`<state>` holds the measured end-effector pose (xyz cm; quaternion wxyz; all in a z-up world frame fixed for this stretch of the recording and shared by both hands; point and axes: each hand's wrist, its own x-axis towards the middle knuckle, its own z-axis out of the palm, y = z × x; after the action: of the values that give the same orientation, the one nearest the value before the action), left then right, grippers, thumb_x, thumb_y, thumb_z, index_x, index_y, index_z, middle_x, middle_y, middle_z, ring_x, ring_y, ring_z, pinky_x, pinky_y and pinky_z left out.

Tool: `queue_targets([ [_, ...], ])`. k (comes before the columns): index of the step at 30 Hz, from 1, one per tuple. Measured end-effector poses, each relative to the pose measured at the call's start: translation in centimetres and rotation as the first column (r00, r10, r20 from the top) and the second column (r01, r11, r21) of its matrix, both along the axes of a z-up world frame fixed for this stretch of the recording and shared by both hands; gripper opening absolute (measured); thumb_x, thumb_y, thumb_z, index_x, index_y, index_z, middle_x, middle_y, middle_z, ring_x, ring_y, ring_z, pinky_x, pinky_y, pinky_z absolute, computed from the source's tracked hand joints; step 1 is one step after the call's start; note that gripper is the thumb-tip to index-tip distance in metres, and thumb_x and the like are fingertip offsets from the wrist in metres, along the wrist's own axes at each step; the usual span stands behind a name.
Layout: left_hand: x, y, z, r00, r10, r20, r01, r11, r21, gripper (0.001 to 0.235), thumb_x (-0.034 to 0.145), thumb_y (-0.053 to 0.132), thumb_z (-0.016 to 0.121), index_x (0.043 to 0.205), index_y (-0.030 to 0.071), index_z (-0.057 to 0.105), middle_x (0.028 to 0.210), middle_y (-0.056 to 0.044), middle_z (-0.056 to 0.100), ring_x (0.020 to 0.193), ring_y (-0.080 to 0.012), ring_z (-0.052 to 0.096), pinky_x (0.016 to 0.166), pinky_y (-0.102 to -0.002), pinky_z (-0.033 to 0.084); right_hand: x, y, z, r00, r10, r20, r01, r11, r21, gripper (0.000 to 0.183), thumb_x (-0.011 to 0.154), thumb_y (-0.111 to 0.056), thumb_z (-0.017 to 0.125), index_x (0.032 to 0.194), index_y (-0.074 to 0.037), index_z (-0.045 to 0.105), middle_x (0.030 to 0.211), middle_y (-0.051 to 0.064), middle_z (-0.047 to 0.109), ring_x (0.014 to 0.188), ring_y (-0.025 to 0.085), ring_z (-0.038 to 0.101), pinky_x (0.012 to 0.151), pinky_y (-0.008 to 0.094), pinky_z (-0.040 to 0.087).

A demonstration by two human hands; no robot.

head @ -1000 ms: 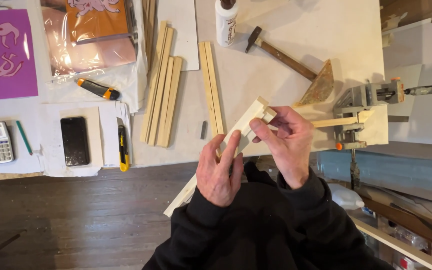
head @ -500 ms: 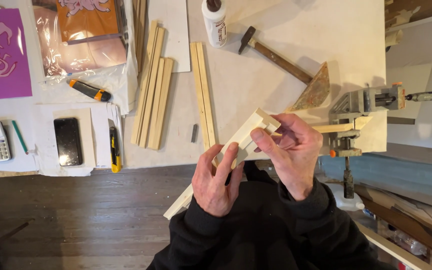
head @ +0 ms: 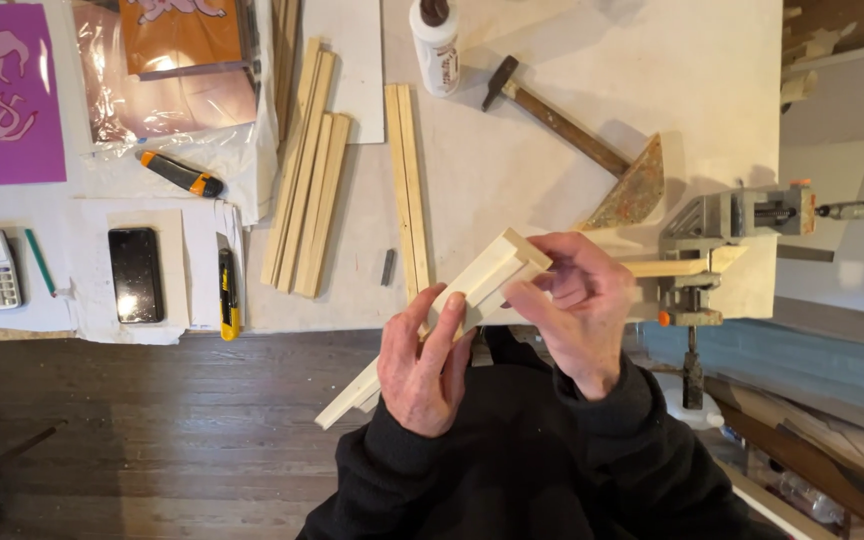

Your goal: The person clamps mitered wood frame strips in a corner vise, aligning them against a triangle. They apply wood glue from a bottle to a joint, tighten the vise screw, tap the joint with a hammer, and trim excess with a utility knife. They then release the clamp, reposition another glued corner, and re-clamp it.

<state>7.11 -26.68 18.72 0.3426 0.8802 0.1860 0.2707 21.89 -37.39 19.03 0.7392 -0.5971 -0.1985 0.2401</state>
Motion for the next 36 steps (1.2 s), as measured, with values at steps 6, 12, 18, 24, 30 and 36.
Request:
queue_targets([
  [6, -4.2, 1.9, -2.2, 0.979, 0.186, -0.081, -0.183, 0.982, 0.041, 0.047, 0.09, 0.002, 0.076, 0.135, 0.005, 0.065, 0.133, -0.02, 0.062, 0.106, -0.03, 0.067, 0.079, -0.032, 0.059, 6.5, 10.2, -14.0, 0.432, 0.281, -0.857, 0.05, 0.941, 0.334, 0.091, 0.091, -0.078, 0.058, 0.131, 0.003, 0.067, 0.102, 0.008, 0.072, 0.082, 0.015, 0.065, 0.065, 0.025, 0.052],
  [12, -9.0, 1.8, -0.1, 0.901, 0.388, -0.194, -0.37, 0.921, 0.126, 0.049, 0.086, 0.003, 0.077, 0.133, 0.011, 0.067, 0.132, -0.013, 0.065, 0.105, -0.0252, 0.069, 0.082, -0.033, 0.059, 13.7, 22.7, -24.2, -0.072, 0.54, -0.839, 0.575, 0.71, 0.407, 0.097, 0.059, -0.069, 0.078, 0.121, 0.005, 0.061, 0.108, 0.021, 0.069, 0.093, 0.031, 0.067, 0.074, 0.034, 0.062],
  [18, -13.1, 1.3, -0.7, 0.82, 0.509, -0.261, -0.49, 0.86, 0.141, 0.05, 0.083, 0.003, 0.078, 0.131, 0.012, 0.068, 0.13, -0.013, 0.066, 0.098, -0.0246, 0.07, 0.08, -0.034, 0.058, 19.3, 23.7, -27.7, 0.32, 0.303, -0.898, 0.331, 0.852, 0.406, 0.059, 0.086, -0.046, 0.077, 0.127, -0.005, 0.064, 0.117, 0.012, 0.071, 0.102, 0.027, 0.071, 0.084, 0.039, 0.064],
  [24, -13.9, 3.6, -2.2, 0.844, 0.489, -0.22, -0.481, 0.872, 0.092, 0.046, 0.087, 0.006, 0.076, 0.131, 0.013, 0.068, 0.129, -0.013, 0.066, 0.102, -0.0269, 0.069, 0.084, -0.036, 0.057, 19.2, 8.6, -5.0, 0.997, 0.081, -0.005, -0.076, 0.957, 0.28, 0.049, 0.118, -0.05, 0.051, 0.122, -0.002, 0.06, 0.108, 0.013, 0.07, 0.097, 0.023, 0.07, 0.088, 0.038, 0.059],
  [30, -12.7, 5.6, -3.0, 0.904, 0.396, -0.162, -0.386, 0.918, 0.091, 0.049, 0.087, 0.008, 0.074, 0.135, 0.014, 0.066, 0.125, -0.011, 0.068, 0.105, -0.0289, 0.067, 0.089, -0.038, 0.055, 13.5, 4.9, -5.0, 0.994, 0.04, 0.102, -0.062, 0.973, 0.222, 0.043, 0.111, -0.043, 0.058, 0.125, -0.003, 0.058, 0.106, 0.013, 0.069, 0.096, 0.024, 0.07, 0.087, 0.04, 0.06],
  [36, -12.3, 5.7, -2.4, 0.947, 0.294, -0.129, -0.286, 0.955, 0.076, 0.051, 0.088, 0.007, 0.072, 0.138, 0.011, 0.064, 0.127, -0.014, 0.066, 0.105, -0.031, 0.066, 0.089, -0.039, 0.054, 4.7, -1.6, -9.8, 0.987, -0.024, 0.161, 0.0, 0.989, 0.151, 0.042, 0.103, -0.036, 0.067, 0.128, -0.004, 0.054, 0.104, 0.014, 0.068, 0.095, 0.026, 0.071, 0.086, 0.042, 0.06],
])
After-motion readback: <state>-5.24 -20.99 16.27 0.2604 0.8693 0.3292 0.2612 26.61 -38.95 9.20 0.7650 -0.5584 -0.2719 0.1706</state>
